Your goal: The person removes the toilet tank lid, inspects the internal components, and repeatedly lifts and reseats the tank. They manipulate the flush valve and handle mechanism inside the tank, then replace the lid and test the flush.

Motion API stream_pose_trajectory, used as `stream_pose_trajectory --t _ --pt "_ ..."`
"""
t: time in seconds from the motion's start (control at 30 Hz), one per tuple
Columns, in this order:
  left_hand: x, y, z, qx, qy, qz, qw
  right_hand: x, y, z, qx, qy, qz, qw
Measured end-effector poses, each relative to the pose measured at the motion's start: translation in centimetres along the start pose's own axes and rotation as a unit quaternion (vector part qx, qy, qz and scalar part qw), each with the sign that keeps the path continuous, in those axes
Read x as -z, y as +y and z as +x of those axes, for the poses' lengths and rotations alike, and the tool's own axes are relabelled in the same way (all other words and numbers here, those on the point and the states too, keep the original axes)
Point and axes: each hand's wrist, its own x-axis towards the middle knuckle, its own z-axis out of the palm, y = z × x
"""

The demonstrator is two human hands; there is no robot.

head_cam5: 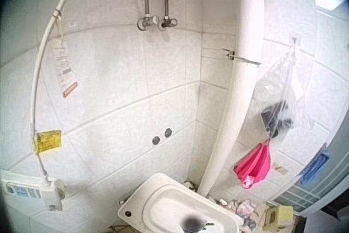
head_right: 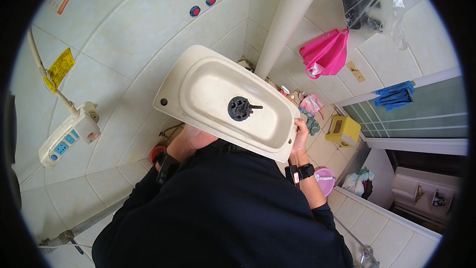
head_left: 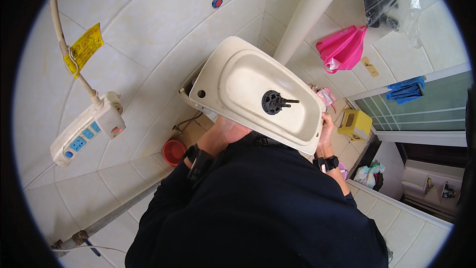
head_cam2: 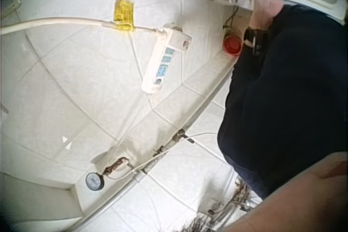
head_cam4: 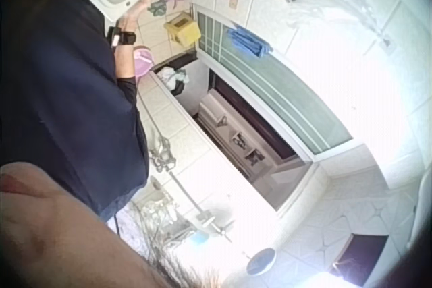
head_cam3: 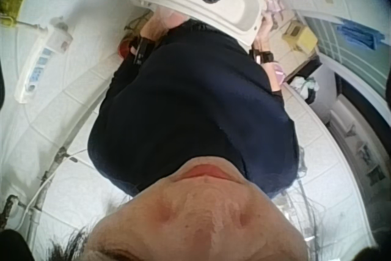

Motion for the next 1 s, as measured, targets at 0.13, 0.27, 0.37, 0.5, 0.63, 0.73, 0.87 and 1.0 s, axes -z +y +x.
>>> stream_pose_trajectory --t 0.13,0.27,0.37,0.5,0.63,0.73,0.87,1.0 --pt "-0.9 -0.6 0.4 -0.007 -0.041 -0.015 0.999 -0.1 -0.1 0.1 -0.025 -0.019 0.016 0.999" --pt "0.1 -0.7 0.5 -0.039 -0.024 0.028 0.999 -0.2 -0.3 0.1 -0.028 -0.003 -0.028 0.999" --pt "1.5 -0.4 0.3 -0.045 -0.044 0.012 0.998 -0.8 -0.7 -0.1 -0.043 -0.017 -0.074 0.996" --pt "2.6 -0.2 0.1 -0.032 -0.078 -0.059 0.995 -2.2 -1.2 -0.4 -0.059 -0.020 -0.106 0.992" --pt "2.6 -0.2 0.5 -0.011 -0.123 -0.100 0.987 -3.4 -1.0 -0.3 -0.082 -0.014 -0.130 0.988" --pt "2.4 0.0 0.5 -0.004 -0.048 -0.131 0.990 -3.8 -0.7 -0.2 -0.093 -0.012 -0.113 0.989" --pt "2.3 0.2 0.3 -0.001 -0.002 -0.096 0.995 -4.0 -0.7 -0.3 -0.093 -0.001 -0.129 0.987" --pt "2.3 0.4 0.4 -0.003 0.005 -0.105 0.994 -4.3 -0.9 -0.6 -0.088 -0.004 -0.141 0.986"
